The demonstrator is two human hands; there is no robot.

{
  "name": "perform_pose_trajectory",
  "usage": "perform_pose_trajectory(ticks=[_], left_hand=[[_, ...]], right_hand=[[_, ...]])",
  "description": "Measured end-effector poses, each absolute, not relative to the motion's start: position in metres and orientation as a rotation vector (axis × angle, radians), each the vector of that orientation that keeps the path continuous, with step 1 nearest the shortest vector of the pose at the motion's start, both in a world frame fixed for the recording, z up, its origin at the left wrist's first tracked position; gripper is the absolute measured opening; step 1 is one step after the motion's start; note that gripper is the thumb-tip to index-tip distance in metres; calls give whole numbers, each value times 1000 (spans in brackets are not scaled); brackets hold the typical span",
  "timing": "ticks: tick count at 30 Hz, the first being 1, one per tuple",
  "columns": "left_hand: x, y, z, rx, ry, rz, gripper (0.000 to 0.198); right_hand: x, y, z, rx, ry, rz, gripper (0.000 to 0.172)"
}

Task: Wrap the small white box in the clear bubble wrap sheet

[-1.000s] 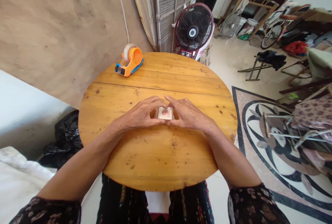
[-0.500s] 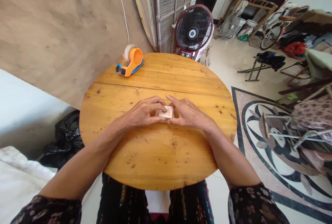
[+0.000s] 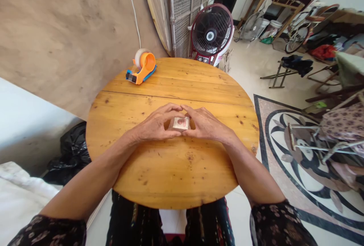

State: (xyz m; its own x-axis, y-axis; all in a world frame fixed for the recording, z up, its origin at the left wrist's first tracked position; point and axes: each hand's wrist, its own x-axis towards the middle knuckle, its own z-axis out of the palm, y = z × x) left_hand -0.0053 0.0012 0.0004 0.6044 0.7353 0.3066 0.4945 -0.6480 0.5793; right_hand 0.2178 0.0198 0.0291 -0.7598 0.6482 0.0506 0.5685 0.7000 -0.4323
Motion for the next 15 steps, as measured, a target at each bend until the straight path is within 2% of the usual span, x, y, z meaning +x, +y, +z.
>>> perform_pose_trajectory(ticks=[4,8,15], left_hand=[[-7,1,2,2258,1099,680,71],[-8,0,2,2153,1149,595,70],[-6,0,-3,2191,1248,657,69]], right_hand=[[219,22,24,-1015,-2721,584,81],[218,21,24,-1031,-2705,539,82],[217,22,24,-1073,-2661,555,85]])
